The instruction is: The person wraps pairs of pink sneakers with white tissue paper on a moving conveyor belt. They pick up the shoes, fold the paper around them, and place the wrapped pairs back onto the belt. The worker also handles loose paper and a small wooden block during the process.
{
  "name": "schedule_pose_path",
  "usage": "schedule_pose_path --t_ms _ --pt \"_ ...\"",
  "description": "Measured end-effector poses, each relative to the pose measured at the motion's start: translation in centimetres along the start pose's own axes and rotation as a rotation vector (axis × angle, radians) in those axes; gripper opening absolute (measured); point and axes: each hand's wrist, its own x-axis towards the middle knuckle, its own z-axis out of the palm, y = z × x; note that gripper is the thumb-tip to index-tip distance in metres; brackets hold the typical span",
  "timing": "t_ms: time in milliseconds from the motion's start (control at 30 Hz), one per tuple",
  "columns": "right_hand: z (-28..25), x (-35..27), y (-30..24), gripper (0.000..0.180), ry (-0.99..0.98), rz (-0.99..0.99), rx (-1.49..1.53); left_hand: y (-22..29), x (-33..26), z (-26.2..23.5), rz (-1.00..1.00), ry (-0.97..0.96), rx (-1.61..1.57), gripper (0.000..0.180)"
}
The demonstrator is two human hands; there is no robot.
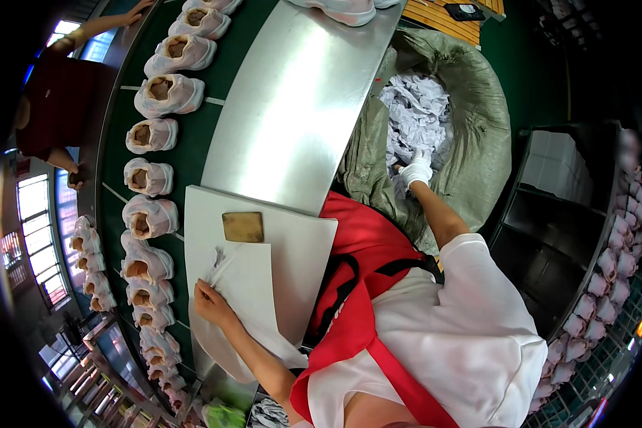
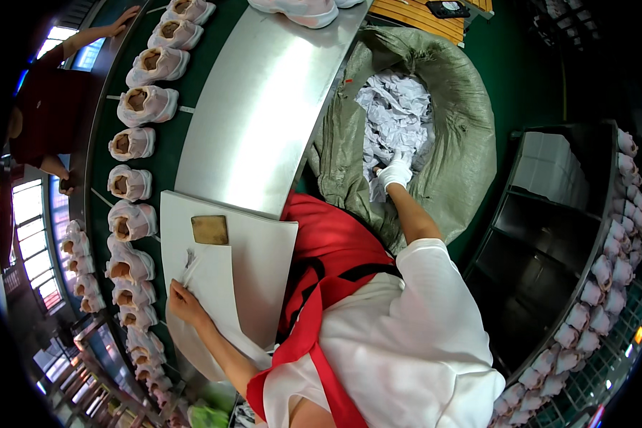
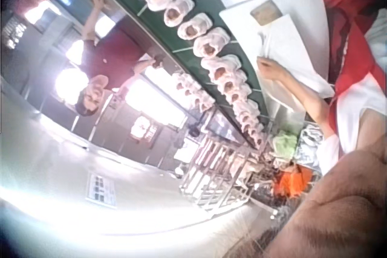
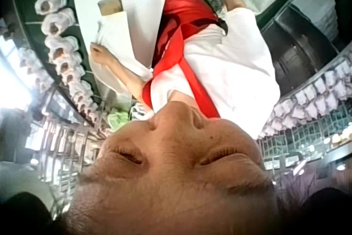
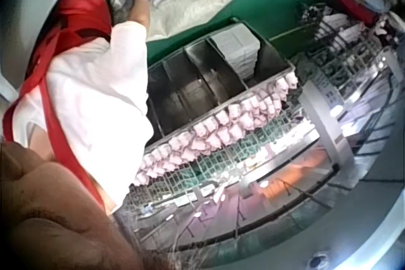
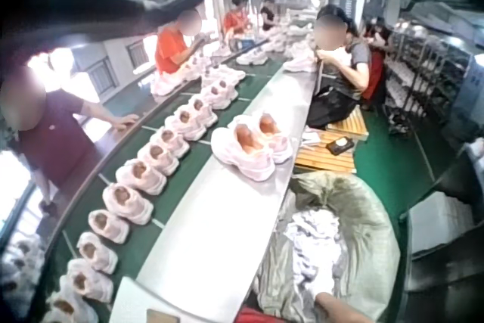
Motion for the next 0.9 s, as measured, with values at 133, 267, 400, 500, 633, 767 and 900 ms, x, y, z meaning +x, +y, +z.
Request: schedule_pose_path --t_ms 133,267,400,500,633,767,900 --pt "2.1 3.2 2.1 0.042 -0.278 -0.101 -0.213 0.3 0.1 -0.4 -0.005 -0.012 0.002 0.04" --pt "2.8 5.4 5.8 0.027 -0.196 -0.167 -0.18 0.4 0.2 -0.3 0.024 0.004 -0.002 0.04" --pt "-6.8 2.8 5.9 0.03 -0.054 -0.431 0.315 -0.1 -0.1 -0.5 0.021 0.017 -0.021 0.039" --pt "-12.6 0.8 6.1 0.036 -0.064 -0.338 1.021 0.0 -0.1 -0.5 0.042 0.034 -0.014 0.038" --pt "-12.5 1.6 7.2 0.031 -0.133 -0.212 0.798 -0.2 -0.1 -0.4 0.065 0.045 0.026 0.036" --pt "-8.3 1.1 7.1 0.051 -0.205 0.084 -0.131 -0.6 0.1 -0.3 0.059 0.046 0.015 0.037" --pt "-9.4 -0.2 3.5 0.082 0.191 -0.551 -0.082 -1.1 -0.3 -0.7 0.049 0.028 0.026 0.037"
